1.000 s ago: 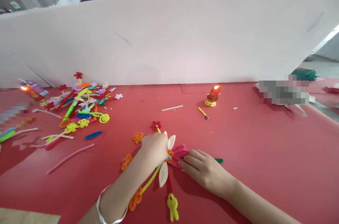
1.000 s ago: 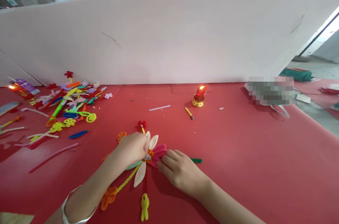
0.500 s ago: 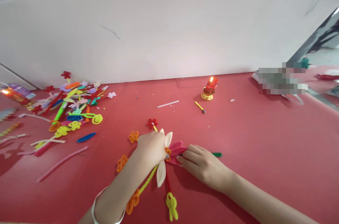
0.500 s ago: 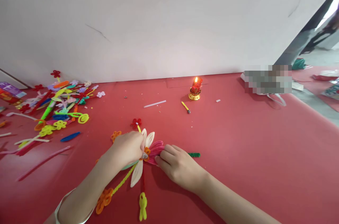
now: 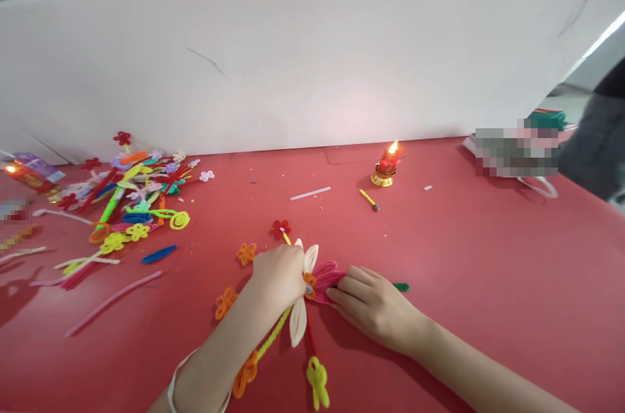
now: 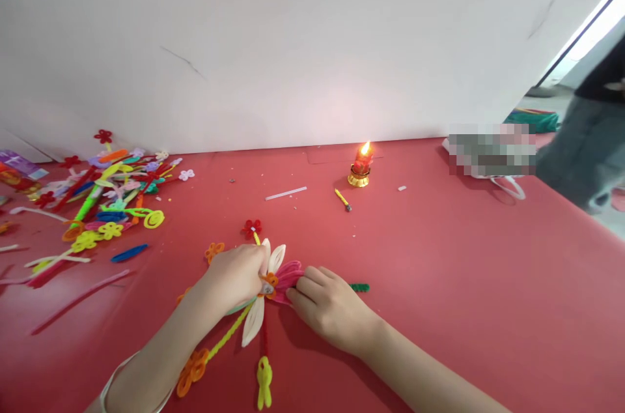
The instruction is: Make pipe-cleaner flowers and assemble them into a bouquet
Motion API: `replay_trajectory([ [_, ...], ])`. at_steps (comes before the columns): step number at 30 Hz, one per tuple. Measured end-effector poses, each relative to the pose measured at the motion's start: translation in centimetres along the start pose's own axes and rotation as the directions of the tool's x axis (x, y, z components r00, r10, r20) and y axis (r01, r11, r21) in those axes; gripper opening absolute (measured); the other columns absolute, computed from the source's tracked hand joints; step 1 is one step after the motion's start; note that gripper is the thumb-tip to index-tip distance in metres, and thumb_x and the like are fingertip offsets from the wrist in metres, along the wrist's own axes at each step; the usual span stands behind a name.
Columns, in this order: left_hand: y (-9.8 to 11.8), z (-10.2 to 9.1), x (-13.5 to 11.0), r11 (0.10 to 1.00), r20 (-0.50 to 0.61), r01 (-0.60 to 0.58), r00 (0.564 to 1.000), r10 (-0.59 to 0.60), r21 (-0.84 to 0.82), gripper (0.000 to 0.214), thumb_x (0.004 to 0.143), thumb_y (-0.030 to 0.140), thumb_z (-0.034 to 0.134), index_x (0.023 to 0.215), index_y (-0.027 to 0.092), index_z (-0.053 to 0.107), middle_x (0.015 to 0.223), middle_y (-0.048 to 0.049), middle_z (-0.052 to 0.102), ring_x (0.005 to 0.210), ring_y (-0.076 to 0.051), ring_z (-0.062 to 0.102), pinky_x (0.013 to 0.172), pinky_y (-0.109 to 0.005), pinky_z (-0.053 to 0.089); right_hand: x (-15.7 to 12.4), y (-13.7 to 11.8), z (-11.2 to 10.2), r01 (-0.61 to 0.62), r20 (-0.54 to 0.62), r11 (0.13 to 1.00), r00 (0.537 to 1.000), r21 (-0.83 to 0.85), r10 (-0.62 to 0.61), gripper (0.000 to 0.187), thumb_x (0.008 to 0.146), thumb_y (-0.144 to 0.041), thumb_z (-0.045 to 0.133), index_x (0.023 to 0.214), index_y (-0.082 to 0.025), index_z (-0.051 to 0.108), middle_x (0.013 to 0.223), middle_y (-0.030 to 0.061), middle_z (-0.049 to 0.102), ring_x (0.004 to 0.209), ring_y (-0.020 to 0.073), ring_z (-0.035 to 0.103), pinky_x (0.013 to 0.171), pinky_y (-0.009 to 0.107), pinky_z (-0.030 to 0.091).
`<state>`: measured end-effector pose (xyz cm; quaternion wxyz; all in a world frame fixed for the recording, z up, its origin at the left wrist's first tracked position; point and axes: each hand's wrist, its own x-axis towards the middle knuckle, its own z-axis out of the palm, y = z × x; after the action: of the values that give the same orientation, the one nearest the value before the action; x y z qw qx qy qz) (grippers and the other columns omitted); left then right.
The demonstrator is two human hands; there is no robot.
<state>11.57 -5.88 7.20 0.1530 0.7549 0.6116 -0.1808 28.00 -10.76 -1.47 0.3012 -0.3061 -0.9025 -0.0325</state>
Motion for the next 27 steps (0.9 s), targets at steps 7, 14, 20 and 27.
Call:
replay_trajectory([
  [7,-0.21,0.25,0.40,1.000,0.002,-0.009,1.000,0.009,-0.008,0.022,0.065,0.020,0.062,0.085,0.019,0.054,0.087,-0.0089,0.067,0.085,-0.028,0.064,0.063,-0.030,0.041,-0.02,-0.13,0.04,-0.014,-0.003,1.000,1.000,0.005,0.014,0.020,0.089,-0.011,0.042,0.078,-0.016,0.059,0.066,0.0031,0.052,0.062,0.0134,0.043,0.056,0.027,0.033],
  [14,-0.25,0.10,0.22,1.000,0.028,-0.012,1.000,0.012,-0.005,0.013,0.068,0.021,0.059,0.081,0.019,0.055,0.087,-0.0083,0.066,0.084,-0.026,0.063,0.063,-0.030,0.040,0.15,-0.16,-0.06,-0.020,-0.022,1.000,1.000,-0.012,0.019,0.019,0.089,-0.012,0.042,0.082,-0.016,0.060,0.064,0.0026,0.051,0.062,0.0136,0.042,0.056,0.027,0.031],
  [20,-0.49,0.29,0.49,0.999,0.009,-0.031,0.999,0.031,-0.010,0.019,0.066,0.025,0.062,0.082,0.020,0.053,0.087,-0.0068,0.066,0.084,-0.027,0.063,0.063,-0.030,0.040,0.13,-0.17,-0.18,-0.028,-0.020,1.000,0.999,-0.011,0.028,0.019,0.089,-0.012,0.042,0.085,-0.016,0.060,0.064,0.0026,0.052,0.061,0.0137,0.041,0.055,0.027,0.031],
  [27,-0.61,0.33,0.43,1.000,0.016,-0.026,1.000,0.026,-0.012,0.018,0.066,0.025,0.062,0.080,0.021,0.053,0.084,-0.0046,0.065,0.080,-0.025,0.063,0.060,-0.028,0.038,0.16,-0.17,-0.29,-0.035,-0.029,0.999,0.999,-0.004,0.034,0.021,0.089,-0.013,0.041,0.084,-0.016,0.061,0.064,0.0031,0.052,0.062,0.0139,0.041,0.055,0.027,0.031],
])
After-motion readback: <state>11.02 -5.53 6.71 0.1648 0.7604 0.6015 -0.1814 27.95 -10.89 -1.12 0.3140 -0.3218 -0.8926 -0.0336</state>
